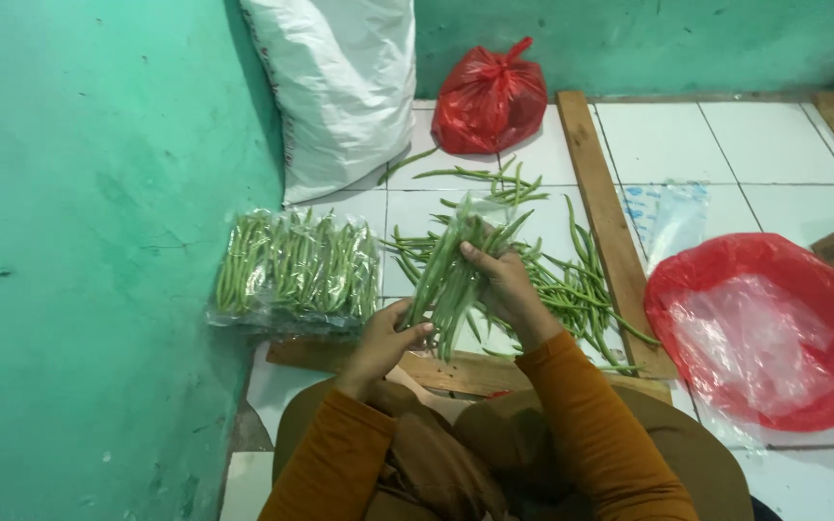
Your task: Packing long green beans into small plastic bags
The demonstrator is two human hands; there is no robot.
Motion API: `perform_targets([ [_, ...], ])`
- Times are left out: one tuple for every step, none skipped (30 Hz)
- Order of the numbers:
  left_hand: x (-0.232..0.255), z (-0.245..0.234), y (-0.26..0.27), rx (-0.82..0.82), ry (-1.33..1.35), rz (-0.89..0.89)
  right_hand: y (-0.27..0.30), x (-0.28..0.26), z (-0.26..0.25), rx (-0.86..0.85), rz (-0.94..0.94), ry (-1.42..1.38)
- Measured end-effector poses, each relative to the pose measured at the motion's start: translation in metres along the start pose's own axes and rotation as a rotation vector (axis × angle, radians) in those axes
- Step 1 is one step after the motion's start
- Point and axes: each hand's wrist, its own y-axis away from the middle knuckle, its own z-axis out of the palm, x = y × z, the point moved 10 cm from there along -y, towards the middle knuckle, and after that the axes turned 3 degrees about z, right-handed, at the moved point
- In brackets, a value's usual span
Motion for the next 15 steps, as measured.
perform_targets([
  [-0.012, -0.013, -0.007, 0.004, 0.0, 0.007, -0.015, 0.014, 0.0, -0.007, -0.004, 0.002],
  [-0.024, -0.033, -0.015, 0.07, 0.023, 0.018, -0.03, 0.029, 0.001, -0.027, 0.0, -0.045],
  [-0.036, -0.053, -0.021, 0.138, 0.048, 0.027, -0.045, 0.046, 0.003, -0.048, 0.006, -0.092],
  [-0.037, -0.064, -0.024, 0.145, 0.05, 0.033, -0.062, 0.059, 0.004, -0.056, 0.005, -0.088],
  [-0.04, -0.079, -0.026, 0.194, 0.048, 0.03, -0.08, 0.074, 0.007, -0.079, 0.022, -0.096],
  [-0.043, -0.094, -0.027, 0.242, 0.047, 0.027, -0.098, 0.09, 0.01, -0.103, 0.039, -0.103],
  [-0.035, -0.1, -0.024, 0.247, 0.049, 0.029, -0.105, 0.095, 0.023, -0.107, 0.041, -0.101],
  [-0.028, -0.11, -0.02, 0.289, -0.045, 0.003, -0.112, 0.099, 0.035, -0.101, 0.036, -0.083],
  [-0.018, -0.12, -0.016, 0.331, -0.14, -0.02, -0.12, 0.101, 0.049, -0.098, 0.029, -0.066],
  [-0.012, -0.123, -0.014, 0.337, -0.139, -0.017, -0.134, 0.115, 0.056, -0.105, 0.03, -0.065],
  [-0.008, -0.131, -0.01, 0.385, -0.135, -0.037, -0.15, 0.13, 0.063, -0.095, 0.045, -0.072],
  [-0.004, -0.138, -0.006, 0.433, -0.131, -0.058, -0.165, 0.146, 0.07, -0.086, 0.061, -0.078],
  [-0.011, -0.141, -0.01, 0.44, -0.132, -0.054, -0.181, 0.156, 0.076, -0.094, 0.061, -0.078],
  [-0.012, -0.149, -0.011, 0.515, -0.278, -0.026, -0.196, 0.17, 0.086, -0.133, 0.087, -0.038],
  [-0.01, -0.156, -0.013, 0.589, -0.427, 0.004, -0.212, 0.181, 0.095, -0.173, 0.11, 0.001],
])
